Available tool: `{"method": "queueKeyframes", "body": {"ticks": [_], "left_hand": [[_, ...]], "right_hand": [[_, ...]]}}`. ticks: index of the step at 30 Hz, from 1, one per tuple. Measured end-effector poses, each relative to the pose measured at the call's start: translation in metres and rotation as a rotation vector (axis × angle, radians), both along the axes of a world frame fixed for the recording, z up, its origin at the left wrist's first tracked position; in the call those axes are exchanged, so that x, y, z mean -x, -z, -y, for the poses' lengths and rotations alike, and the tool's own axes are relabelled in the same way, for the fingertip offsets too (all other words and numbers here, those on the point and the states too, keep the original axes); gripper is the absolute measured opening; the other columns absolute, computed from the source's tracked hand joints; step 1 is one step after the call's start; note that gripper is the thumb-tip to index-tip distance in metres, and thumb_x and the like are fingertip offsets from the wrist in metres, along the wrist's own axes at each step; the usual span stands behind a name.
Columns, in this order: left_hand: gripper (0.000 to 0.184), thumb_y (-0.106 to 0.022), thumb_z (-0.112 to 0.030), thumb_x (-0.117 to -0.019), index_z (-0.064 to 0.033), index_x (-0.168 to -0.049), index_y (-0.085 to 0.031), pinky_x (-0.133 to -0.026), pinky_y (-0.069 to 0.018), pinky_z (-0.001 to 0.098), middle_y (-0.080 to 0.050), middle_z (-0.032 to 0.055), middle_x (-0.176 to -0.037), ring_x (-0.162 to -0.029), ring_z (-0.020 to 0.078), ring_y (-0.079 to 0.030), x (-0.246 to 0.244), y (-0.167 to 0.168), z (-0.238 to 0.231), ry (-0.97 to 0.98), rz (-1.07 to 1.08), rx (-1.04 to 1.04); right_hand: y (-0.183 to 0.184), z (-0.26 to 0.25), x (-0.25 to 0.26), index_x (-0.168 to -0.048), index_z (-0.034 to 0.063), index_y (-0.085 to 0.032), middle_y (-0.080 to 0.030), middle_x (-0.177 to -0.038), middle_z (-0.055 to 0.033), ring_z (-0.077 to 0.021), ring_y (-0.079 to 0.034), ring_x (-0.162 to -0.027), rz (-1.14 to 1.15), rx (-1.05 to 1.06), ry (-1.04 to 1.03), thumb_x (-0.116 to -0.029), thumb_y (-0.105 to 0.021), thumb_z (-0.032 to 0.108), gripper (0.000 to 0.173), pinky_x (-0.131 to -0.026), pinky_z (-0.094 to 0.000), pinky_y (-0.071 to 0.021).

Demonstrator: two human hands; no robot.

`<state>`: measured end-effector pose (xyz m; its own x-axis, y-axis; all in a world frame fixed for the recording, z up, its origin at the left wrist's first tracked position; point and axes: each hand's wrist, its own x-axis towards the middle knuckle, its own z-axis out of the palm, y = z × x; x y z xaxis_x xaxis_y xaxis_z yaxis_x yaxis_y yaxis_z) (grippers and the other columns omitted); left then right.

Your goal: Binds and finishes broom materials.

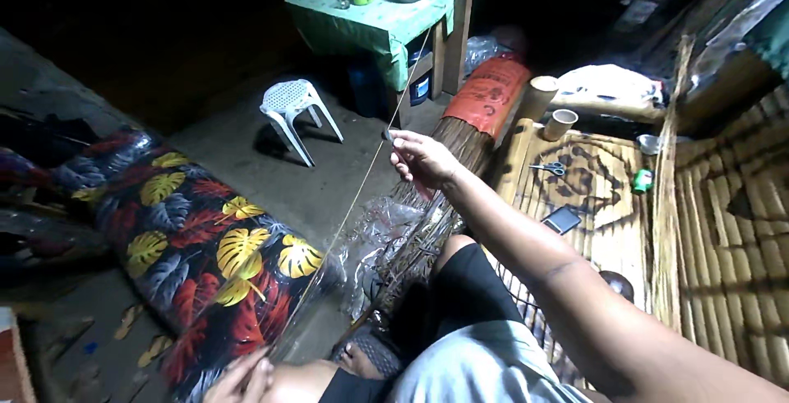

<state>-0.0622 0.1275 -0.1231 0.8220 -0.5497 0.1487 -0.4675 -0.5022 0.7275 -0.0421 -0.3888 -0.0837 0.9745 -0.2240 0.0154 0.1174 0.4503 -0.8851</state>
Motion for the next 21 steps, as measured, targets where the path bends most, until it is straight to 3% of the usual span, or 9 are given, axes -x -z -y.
{"method": "queueKeyframes", "body": {"ticks": [2, 5, 8, 14, 21], "left_hand": [[0.030, -0.059, -0.020, -0.0977, -0.0002, -0.112, -0.076, -0.087, -0.0562, 0.0302, -0.075, 0.0122, -0.099, -0.091, 0.0134, -0.070, -0.004, 0.005, 0.032, -0.076, 0.292, -0.100], [0.030, -0.058, -0.017, -0.0983, -0.0012, -0.114, -0.077, -0.085, -0.0587, 0.0429, -0.075, 0.0189, -0.101, -0.093, 0.0283, -0.073, -0.011, 0.011, 0.075, -0.148, 0.591, -0.136], [0.027, -0.059, -0.014, -0.0989, -0.0013, -0.114, -0.077, -0.079, -0.0595, 0.0385, -0.074, 0.0185, -0.096, -0.087, 0.0290, -0.073, -0.019, 0.018, 0.106, -0.132, 0.757, -0.092], [0.025, -0.061, -0.012, -0.0989, -0.0047, -0.116, -0.077, -0.076, -0.0595, 0.0364, -0.074, 0.0149, -0.093, -0.085, 0.0269, -0.073, -0.027, 0.024, 0.140, -0.088, 0.828, -0.078], [0.024, -0.060, -0.012, -0.0987, -0.0038, -0.114, -0.077, -0.077, -0.0588, 0.0312, -0.074, 0.0140, -0.093, -0.084, 0.0230, -0.073, -0.028, 0.023, 0.135, -0.057, 0.773, -0.057]], "right_hand": [[0.006, -0.027, 0.003, -0.145, 0.0081, -0.049, -0.062, -0.078, -0.0052, -0.0106, -0.056, -0.053, -0.027, 0.029, -0.067, -0.1101, -0.042, 0.018, 0.037, -0.047, -0.0238, -0.0497], [0.015, -0.071, 0.016, -0.143, 0.0125, -0.053, -0.065, -0.078, -0.0070, -0.0103, -0.056, -0.050, -0.115, 0.086, -0.153, -0.1098, -0.045, 0.023, 0.036, -0.046, -0.0236, -0.0490], [0.030, -0.107, 0.028, -0.142, 0.0092, -0.053, -0.065, -0.079, -0.0074, -0.0103, -0.057, -0.053, -0.140, 0.055, -0.252, -0.1100, -0.046, 0.022, 0.035, -0.049, -0.0237, -0.0502], [0.045, -0.148, 0.046, -0.139, 0.0032, -0.054, -0.066, -0.080, -0.0077, -0.0094, -0.058, -0.055, -0.188, 0.029, -0.365, -0.1092, -0.047, 0.016, 0.033, -0.051, -0.0226, -0.0505], [0.052, -0.124, 0.040, -0.139, 0.0034, -0.056, -0.066, -0.078, -0.0084, -0.0095, -0.057, -0.053, -0.128, 0.038, -0.274, -0.1091, -0.047, 0.017, 0.034, -0.050, -0.0225, -0.0496]]}}
